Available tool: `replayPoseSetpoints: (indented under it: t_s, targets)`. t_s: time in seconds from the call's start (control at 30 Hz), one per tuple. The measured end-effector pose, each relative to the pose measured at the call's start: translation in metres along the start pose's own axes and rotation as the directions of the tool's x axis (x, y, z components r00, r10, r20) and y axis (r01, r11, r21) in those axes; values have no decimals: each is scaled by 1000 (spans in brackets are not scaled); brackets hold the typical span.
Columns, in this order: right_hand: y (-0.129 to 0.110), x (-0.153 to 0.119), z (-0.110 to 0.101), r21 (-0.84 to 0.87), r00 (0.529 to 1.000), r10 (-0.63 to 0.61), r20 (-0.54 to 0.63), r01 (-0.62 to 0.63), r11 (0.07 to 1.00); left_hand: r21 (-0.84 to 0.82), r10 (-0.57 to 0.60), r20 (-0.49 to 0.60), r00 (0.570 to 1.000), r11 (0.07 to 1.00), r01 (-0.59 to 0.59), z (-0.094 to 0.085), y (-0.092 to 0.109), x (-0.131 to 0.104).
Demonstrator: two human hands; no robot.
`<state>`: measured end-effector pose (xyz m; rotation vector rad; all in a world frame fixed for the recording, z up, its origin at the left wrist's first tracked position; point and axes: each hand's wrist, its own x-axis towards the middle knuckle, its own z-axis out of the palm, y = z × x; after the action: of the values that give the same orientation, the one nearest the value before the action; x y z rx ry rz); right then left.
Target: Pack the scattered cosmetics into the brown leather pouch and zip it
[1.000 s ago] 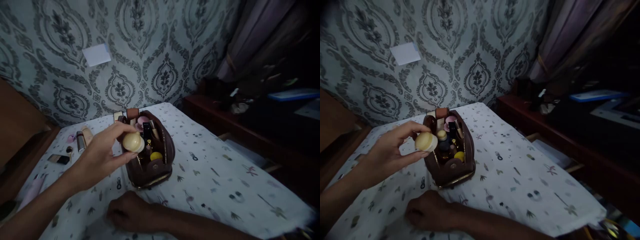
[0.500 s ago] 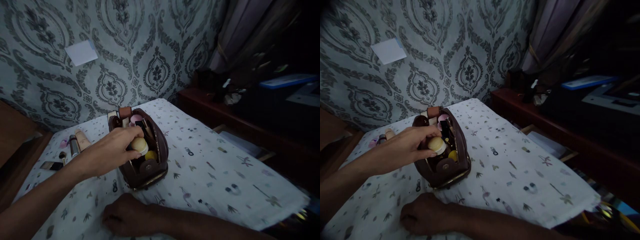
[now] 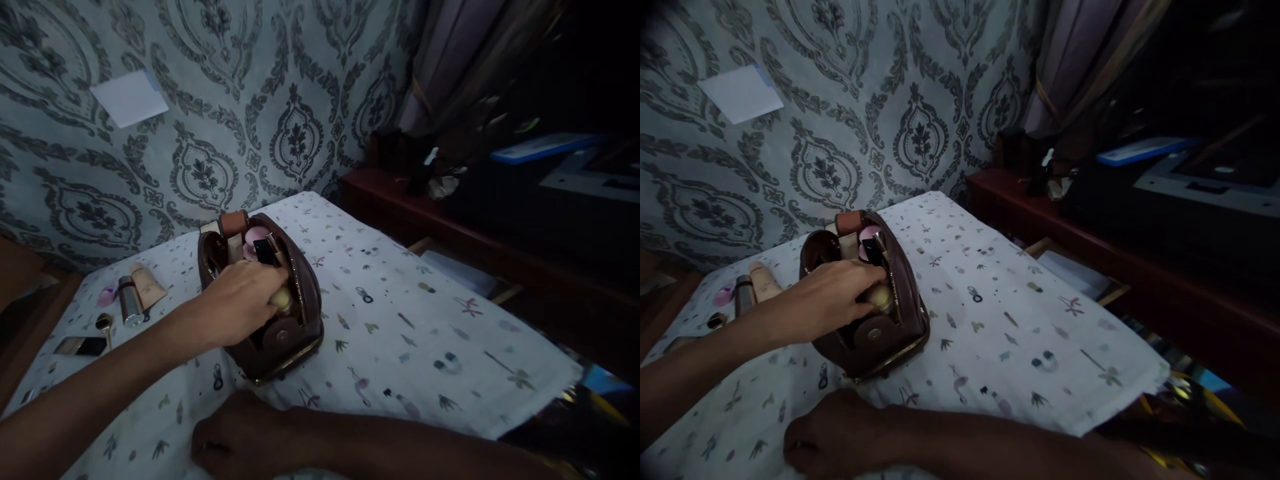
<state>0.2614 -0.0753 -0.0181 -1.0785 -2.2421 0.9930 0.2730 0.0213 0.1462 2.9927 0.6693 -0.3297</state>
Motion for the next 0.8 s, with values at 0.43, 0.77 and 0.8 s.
replayPoseSetpoints:
  t_s: [0.43, 0.77, 0.8]
  targets:
    - [-2, 1, 1, -49, 1000, -9, -2, 9, 999, 189, 139, -56, 989, 974, -126, 19, 1, 6]
    - [-5, 0, -5, -17, 999, 21, 38, -21, 1000, 142, 138, -98, 985, 982, -124, 23, 1, 7]
    - [-5, 0, -5, -13, 999, 22, 43, -22, 1000, 137, 139, -99, 985, 983, -125, 24, 1, 7]
